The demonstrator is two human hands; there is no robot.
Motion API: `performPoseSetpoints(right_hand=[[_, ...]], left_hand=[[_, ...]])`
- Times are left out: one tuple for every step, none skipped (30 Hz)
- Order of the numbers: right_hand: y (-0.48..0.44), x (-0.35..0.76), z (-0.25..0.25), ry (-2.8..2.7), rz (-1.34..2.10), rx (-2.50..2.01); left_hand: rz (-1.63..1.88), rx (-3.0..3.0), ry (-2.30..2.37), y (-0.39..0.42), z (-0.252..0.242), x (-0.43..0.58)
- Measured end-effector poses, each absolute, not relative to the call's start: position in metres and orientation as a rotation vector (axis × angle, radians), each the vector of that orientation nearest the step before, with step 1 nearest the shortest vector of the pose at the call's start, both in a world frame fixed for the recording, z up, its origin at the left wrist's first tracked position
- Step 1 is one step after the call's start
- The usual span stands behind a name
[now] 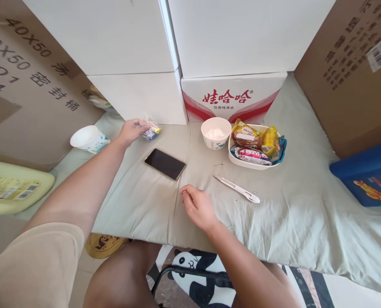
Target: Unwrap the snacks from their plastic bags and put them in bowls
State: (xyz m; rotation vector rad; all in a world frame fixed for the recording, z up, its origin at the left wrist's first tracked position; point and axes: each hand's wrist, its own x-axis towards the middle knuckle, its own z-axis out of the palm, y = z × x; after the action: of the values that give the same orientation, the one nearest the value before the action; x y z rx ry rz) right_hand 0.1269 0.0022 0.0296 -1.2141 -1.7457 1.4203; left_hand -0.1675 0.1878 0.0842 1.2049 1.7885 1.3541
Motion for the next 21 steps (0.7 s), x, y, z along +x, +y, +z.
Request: performPoseSetpoints(right_hand=[[0.001,0.129,0.029,-1.721,1.424,-1.204],[0.001,0.131,0.028,-1.683,1.422,-1.201],[0.001,0.133,0.028,-1.632,1.412,-1.203],[0.001,0.136,0.028,-1.565,1.397,-1.206],[0.001,0.139,0.028,-1.487,1.382,-1.203],[0.001,0.142,0.029,-1.407,1.377,-1.19],[0.002,0.145,0.029,-1.334,1.393,-1.167],[0.002,0.148,0.03,-1.281,1.429,-1.139],[0.001,0.152,0.031,-1.256,1.477,-1.121],[0.001,0.155,0.031,-1.262,1.521,-1.121],[0.0,0.158,0.031,-1.285,1.541,-1.142],[-0.001,0.162,0.03,-1.313,1.534,-1.176],[-0.003,0.165,0.029,-1.336,1.497,-1.217],[-0.004,0.169,0.028,-1.351,1.432,-1.255],[-0.005,0.172,0.026,-1.363,1.343,-1.284],[-0.005,0.175,0.025,-1.378,1.246,-1.302],[-0.005,0.178,0.023,-1.397,1.154,-1.32],[-0.005,0.18,0.022,-1.42,1.074,-1.342],[-0.004,0.182,0.021,-1.441,1.008,-1.367],[-0.003,0.183,0.021,-1.46,0.962,-1.393],[-0.002,0.183,0.022,-1.477,0.935,-1.412]], left_hand=[[1.334,1.247,1.762,0.176,0.091,-0.164],[1.298,1.287,1.732,0.162,0.098,-0.159],[1.248,1.323,1.703,0.146,0.102,-0.152],[1.183,1.356,1.685,0.128,0.105,-0.143],[1.113,1.379,1.675,0.109,0.105,-0.131],[1.069,1.42,1.661,0.089,0.101,-0.116],[1.027,1.471,1.62,0.07,0.095,-0.101],[1.032,1.498,1.558,0.052,0.086,-0.084],[1.044,1.48,1.491,0.036,0.076,-0.067],[1.08,1.42,1.448,0.022,0.064,-0.052],[1.134,1.341,1.424,0.01,0.052,-0.038],[1.174,1.264,1.401,0.001,0.041,-0.027],[1.186,1.206,1.376,-0.005,0.031,-0.018],[1.173,1.183,1.349,-0.01,0.022,-0.012],[1.148,1.201,1.328,-0.012,0.015,-0.008],[1.126,1.257,1.326,-0.013,0.011,-0.006],[1.123,1.342,1.355,-0.013,0.008,-0.005],[1.141,1.444,1.411,-0.012,0.008,-0.004],[1.174,1.548,1.477,-0.01,0.008,-0.004],[1.201,1.644,1.536,-0.008,0.01,-0.003],[1.212,1.725,1.578,-0.006,0.012,-0.002]])
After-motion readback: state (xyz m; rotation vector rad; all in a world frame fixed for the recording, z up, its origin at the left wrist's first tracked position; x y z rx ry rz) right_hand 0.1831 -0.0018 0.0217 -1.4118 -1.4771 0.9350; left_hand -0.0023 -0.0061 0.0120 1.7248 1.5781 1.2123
